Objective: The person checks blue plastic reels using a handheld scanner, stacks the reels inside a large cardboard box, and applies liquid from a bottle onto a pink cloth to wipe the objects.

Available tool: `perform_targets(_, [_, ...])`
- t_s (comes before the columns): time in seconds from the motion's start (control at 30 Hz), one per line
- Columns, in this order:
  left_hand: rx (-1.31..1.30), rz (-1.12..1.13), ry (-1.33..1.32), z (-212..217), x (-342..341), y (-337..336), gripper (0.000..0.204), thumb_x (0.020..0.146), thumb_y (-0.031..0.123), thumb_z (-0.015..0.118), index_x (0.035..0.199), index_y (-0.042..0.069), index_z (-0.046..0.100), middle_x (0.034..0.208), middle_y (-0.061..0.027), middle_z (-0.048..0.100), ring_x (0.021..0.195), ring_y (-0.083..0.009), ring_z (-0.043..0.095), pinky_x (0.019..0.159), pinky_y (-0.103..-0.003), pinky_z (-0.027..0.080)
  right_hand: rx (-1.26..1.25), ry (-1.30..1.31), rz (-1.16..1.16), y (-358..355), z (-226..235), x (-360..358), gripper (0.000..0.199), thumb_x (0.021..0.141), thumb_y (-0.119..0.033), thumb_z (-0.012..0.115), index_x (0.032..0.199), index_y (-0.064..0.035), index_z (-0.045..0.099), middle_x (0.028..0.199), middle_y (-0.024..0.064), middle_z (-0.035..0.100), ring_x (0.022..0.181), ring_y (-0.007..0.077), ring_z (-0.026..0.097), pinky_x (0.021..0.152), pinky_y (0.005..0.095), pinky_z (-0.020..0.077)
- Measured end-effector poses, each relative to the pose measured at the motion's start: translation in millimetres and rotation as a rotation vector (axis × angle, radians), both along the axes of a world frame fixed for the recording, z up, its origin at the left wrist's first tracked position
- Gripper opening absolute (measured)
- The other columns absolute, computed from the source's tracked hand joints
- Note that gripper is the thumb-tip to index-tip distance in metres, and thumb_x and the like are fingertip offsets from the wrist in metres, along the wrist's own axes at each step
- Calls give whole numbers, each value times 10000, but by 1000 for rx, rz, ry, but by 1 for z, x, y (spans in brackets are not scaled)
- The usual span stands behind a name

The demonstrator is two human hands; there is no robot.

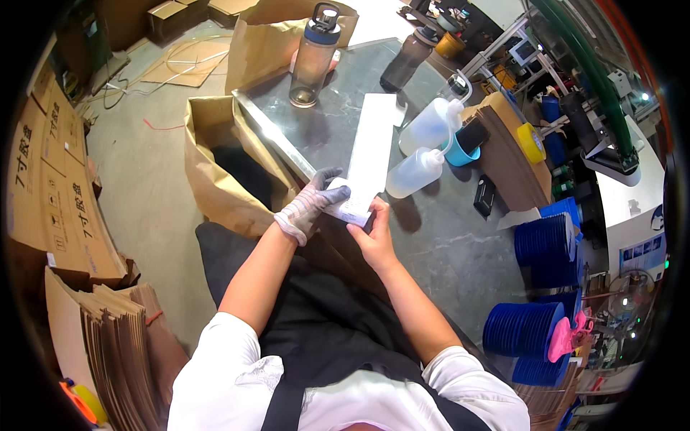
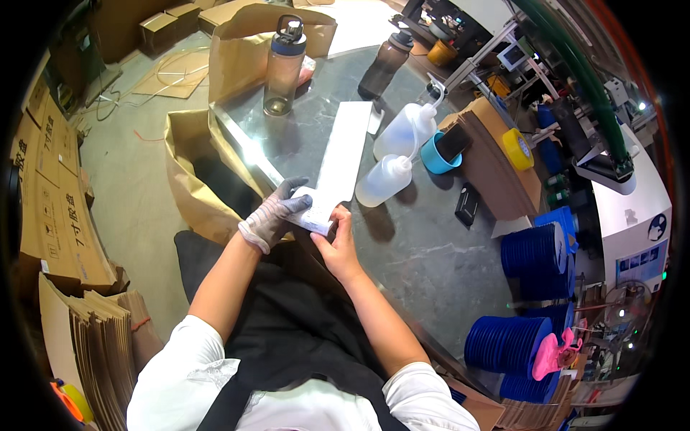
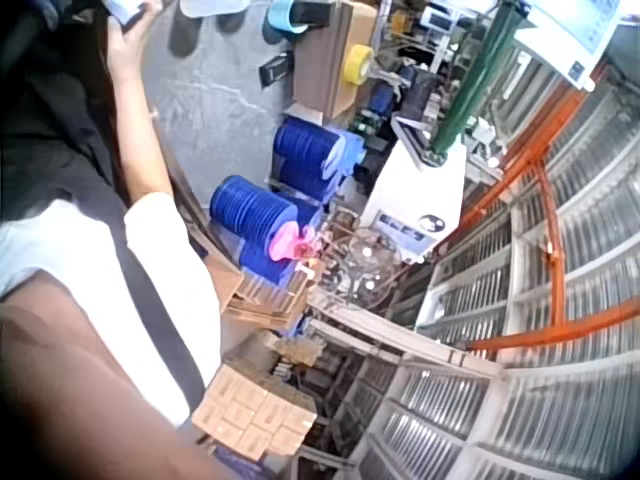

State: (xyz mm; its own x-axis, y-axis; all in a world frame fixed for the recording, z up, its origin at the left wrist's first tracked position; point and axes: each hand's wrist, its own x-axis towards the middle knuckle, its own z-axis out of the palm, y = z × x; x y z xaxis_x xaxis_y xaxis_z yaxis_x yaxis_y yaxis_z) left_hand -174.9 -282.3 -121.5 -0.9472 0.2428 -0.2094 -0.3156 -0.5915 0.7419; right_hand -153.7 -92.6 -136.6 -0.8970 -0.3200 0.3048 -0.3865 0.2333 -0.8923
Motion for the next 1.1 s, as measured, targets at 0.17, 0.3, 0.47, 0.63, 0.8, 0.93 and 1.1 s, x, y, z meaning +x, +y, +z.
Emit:
perform_targets(0.17, [-71,131,253,9,2,1,713,718,112,820,1324,28,454,1260,-95,541,1202,-215,503,1028,-340,408,-492,-536,-66,-12,39,1,649,895,-288,677,1367,-97,275,1359,117,392,1242,245,451,1018,414,427])
perform_targets(0.3, [-73,150,339,13,4,4,805,745,182,814,1400,39,369,1351,-112,462,1283,-232,432,1070,-364,361,-489,-505,-93,-17,47,-3,605,845,-106,692,1333,-99,335,1314,100,429,1214,237,479,1024,401,424])
perform_targets(0.47, [-53,92,141,18,6,3,737,767,267,809,1352,31,427,1262,-102,540,1216,-218,490,1044,-357,381,-412,-294,-109,-21,21,-1,610,784,-14,703,1282,-81,358,1255,81,465,1195,225,483,1061,413,374])
perform_targets(0.63, [-70,46,207,16,5,-5,622,730,146,829,1246,31,499,1132,-59,600,1095,-174,560,967,-313,441,-280,-219,-38,3,30,-8,629,814,-109,738,1305,-84,345,1356,136,427,1234,250,473,1056,419,385])
perform_targets(0.8, [-37,28,337,22,8,-3,608,723,118,834,1238,59,515,1134,-34,597,1075,-151,570,929,-306,475,-163,-512,-212,0,84,-19,760,856,-225,737,1435,-113,257,1426,161,376,1198,270,515,937,427,487])
perform_targets(0.93, [-232,78,425,16,6,-3,646,759,147,794,1314,73,471,1209,-60,554,1118,-164,528,960,-317,452,-374,-708,-14,-7,73,-22,626,842,-109,728,1361,-86,381,1245,111,537,1147,208,537,924,381,488])
perform_targets(1.1, [-16,132,198,14,9,6,514,861,199,735,1307,93,503,1201,-49,567,1108,-148,527,938,-289,444,-353,-463,-120,-19,47,-19,631,816,-73,742,1333,-77,380,1264,102,511,1170,197,501,1003,353,409])
